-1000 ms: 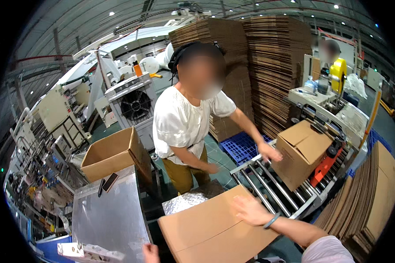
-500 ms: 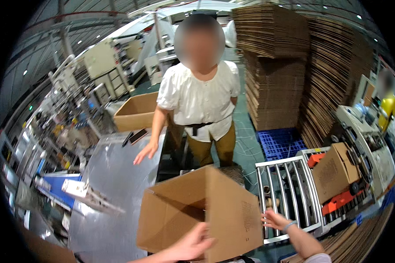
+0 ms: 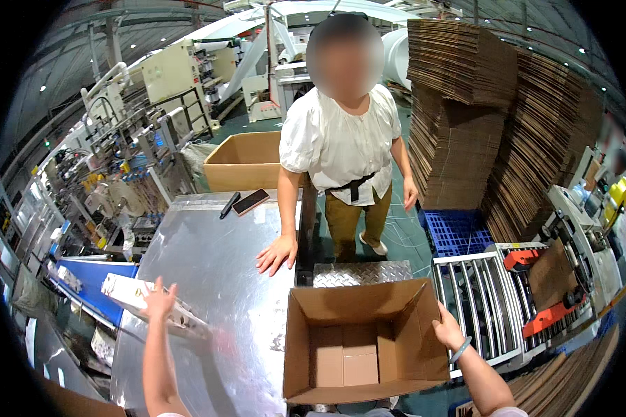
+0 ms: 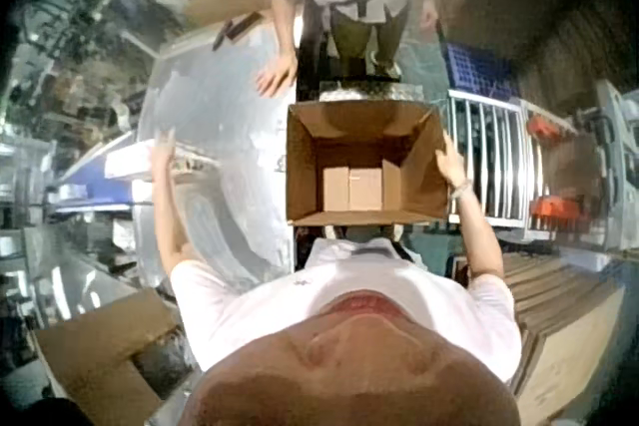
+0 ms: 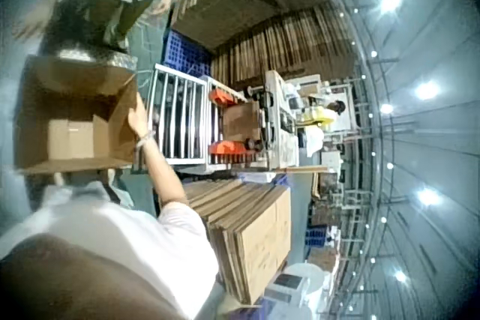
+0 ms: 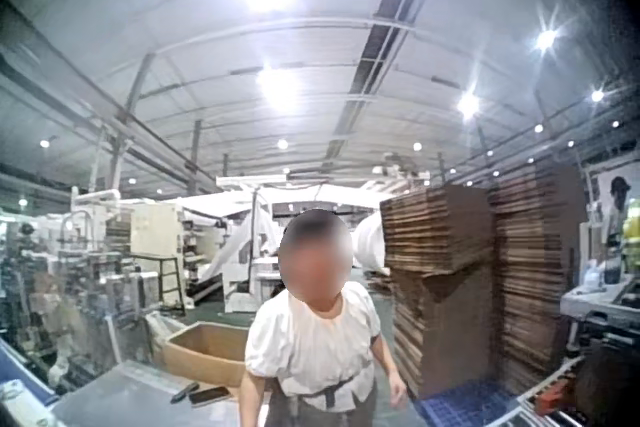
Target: The person places plastic-wrapped packages into cardboard boxes, closes the box flaps, and pushes the boxes through a conveyor-fed taping machine.
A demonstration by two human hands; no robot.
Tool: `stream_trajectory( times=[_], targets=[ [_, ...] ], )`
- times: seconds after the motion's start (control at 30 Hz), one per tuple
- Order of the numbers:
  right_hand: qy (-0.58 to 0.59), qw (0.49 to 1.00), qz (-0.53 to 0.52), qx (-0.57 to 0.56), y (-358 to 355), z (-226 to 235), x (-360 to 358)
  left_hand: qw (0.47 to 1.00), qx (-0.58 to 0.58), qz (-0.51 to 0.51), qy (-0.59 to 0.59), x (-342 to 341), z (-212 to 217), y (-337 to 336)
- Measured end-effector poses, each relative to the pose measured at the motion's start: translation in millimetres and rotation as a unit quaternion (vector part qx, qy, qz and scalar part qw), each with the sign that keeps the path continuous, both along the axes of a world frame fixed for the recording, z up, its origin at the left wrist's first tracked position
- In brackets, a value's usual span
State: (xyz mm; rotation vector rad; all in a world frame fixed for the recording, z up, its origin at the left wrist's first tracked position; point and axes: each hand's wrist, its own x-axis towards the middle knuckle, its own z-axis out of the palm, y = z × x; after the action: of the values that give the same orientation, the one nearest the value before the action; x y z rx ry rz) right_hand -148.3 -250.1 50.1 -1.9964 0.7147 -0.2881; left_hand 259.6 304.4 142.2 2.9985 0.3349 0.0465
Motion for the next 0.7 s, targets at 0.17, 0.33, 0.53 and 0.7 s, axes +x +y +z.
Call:
stream_trajectory(
  times=[0.17,0.33,0.53,0.7],
  targets=[
    [0.028,0.989,0.015,-0.146,-2,-24,6,0.998,-0.018,-0.015,-0.051,61,-69,60],
    [0.077,0.984,-0.049,-0.152,10,-2,1,0.982,-0.077,-0.134,-0.112,-38,-50,22],
    [0.034,0.991,0.000,-0.127,17,4,13,0.965,-0.017,-0.252,0.066,-186,-1,28],
    [0.080,0.992,0.029,-0.092,9,-21,22,0.966,0.007,-0.257,0.011,-130,-35,-42]
  ],
)
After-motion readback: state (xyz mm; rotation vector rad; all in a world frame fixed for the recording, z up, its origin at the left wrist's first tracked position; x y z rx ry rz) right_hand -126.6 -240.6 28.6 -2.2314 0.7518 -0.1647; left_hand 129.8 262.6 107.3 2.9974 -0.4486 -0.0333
